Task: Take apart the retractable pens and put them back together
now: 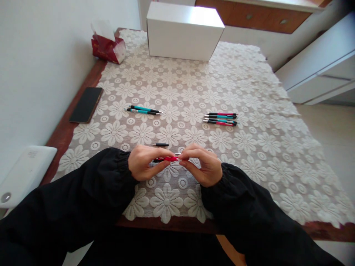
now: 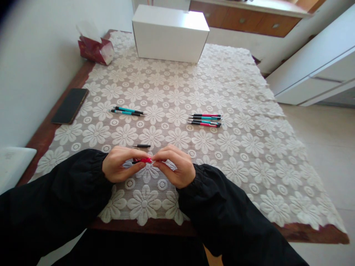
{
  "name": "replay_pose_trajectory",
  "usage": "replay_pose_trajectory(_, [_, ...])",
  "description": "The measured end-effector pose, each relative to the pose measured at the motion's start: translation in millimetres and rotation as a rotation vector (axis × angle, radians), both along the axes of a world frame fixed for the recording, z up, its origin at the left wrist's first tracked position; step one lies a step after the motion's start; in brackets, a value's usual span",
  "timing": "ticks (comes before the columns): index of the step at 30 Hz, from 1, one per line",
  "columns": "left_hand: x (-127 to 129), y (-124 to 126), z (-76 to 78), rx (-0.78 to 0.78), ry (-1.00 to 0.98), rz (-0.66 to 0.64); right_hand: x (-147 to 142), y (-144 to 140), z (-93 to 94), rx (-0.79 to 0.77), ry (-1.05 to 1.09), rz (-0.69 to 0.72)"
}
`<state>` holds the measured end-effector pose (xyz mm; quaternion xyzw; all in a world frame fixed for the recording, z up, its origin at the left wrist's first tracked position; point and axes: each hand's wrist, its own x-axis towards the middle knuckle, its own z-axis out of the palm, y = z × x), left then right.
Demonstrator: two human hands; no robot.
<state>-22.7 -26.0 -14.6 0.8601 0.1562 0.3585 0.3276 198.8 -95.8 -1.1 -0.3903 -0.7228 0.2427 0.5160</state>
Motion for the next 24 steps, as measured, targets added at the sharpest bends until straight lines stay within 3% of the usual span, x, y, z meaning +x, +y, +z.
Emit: replay_pose_trajectory(24, [-0.5, -0.3, 1.8, 0.015, -0.003, -0.025, 1.5, 1.1, -1.9, 0.018, -0.050, 0.004])
